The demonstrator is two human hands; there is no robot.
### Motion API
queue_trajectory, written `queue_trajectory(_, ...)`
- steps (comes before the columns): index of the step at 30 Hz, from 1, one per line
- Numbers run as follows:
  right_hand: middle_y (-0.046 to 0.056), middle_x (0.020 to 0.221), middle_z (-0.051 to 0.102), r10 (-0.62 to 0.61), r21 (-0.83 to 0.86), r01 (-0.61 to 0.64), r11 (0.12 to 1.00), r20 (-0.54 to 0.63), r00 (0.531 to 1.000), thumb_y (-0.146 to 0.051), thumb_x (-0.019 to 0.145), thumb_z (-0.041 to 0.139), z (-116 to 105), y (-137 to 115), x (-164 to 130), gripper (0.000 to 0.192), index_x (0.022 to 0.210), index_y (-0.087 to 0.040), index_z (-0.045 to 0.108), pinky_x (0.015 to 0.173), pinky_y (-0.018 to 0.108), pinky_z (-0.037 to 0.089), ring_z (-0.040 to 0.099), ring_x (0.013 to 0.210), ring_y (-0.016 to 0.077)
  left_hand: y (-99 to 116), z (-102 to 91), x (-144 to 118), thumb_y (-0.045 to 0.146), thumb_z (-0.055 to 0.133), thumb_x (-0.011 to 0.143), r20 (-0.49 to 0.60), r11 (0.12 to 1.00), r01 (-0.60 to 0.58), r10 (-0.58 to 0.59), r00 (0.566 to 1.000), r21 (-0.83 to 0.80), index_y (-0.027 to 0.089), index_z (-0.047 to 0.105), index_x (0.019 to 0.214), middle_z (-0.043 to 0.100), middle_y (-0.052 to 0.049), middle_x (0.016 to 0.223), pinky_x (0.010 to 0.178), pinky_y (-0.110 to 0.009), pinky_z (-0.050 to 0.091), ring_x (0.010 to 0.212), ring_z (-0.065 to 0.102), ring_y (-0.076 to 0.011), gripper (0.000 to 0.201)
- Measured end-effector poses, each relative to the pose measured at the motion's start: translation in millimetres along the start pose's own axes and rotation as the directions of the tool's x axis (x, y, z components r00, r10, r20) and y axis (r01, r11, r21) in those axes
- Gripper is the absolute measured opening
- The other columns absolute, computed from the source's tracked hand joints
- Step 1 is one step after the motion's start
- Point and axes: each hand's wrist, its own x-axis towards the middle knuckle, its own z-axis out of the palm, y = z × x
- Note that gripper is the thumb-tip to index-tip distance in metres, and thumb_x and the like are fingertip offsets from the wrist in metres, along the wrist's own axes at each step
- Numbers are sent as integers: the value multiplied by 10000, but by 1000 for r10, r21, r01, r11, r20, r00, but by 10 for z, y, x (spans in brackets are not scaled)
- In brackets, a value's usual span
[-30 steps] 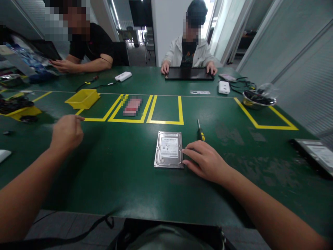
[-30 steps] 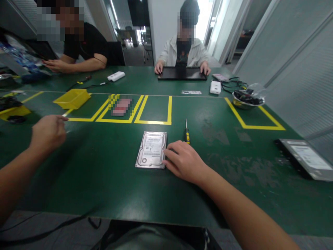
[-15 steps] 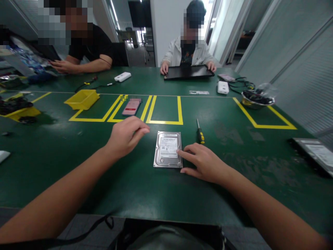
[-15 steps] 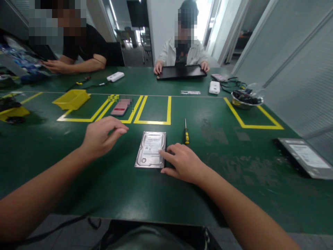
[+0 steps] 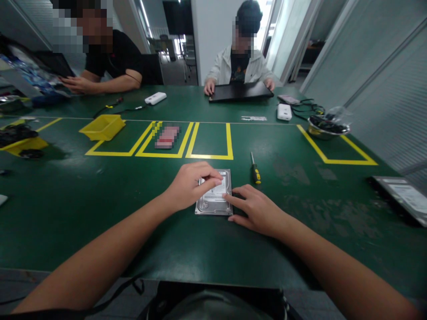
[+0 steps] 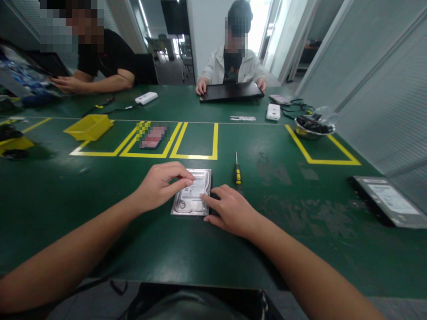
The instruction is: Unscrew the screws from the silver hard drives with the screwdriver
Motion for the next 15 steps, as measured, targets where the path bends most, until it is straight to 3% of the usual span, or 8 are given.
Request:
queue_trajectory(5,183,1208,596,7,20,-8,1000,32,999,-410,916,590,-3,11,8,525,1372,-154,554,911,474,513,538,1043,287,-16,60,-30,216,579,944,30,1000,-11,11,999,19,169,743,1013,733,-53,928,749,-292,499,847,667,-159,184)
queue_trajectory(9,183,1215,588,7,34,-8,999,35,999,-408,918,586,-9,3,11,529,1378,-150,552,916,468,510,533,1044,288,20,74,-31,170,546,943,44,996,14,-10,999,-85,167,740,1084,726,-56,950,752,-276,501,863,663,-152,239)
queue_trajectory(15,184,1219,577,13,40,-14,999,47,999,-415,925,571,-9,8,-1,536,1391,-152,547,925,472,504,529,1058,295,86,50,-19,117,579,883,66,976,38,-24,998,-215,147,751,985,719,-55,890,714,-247,497,809,653,-136,202)
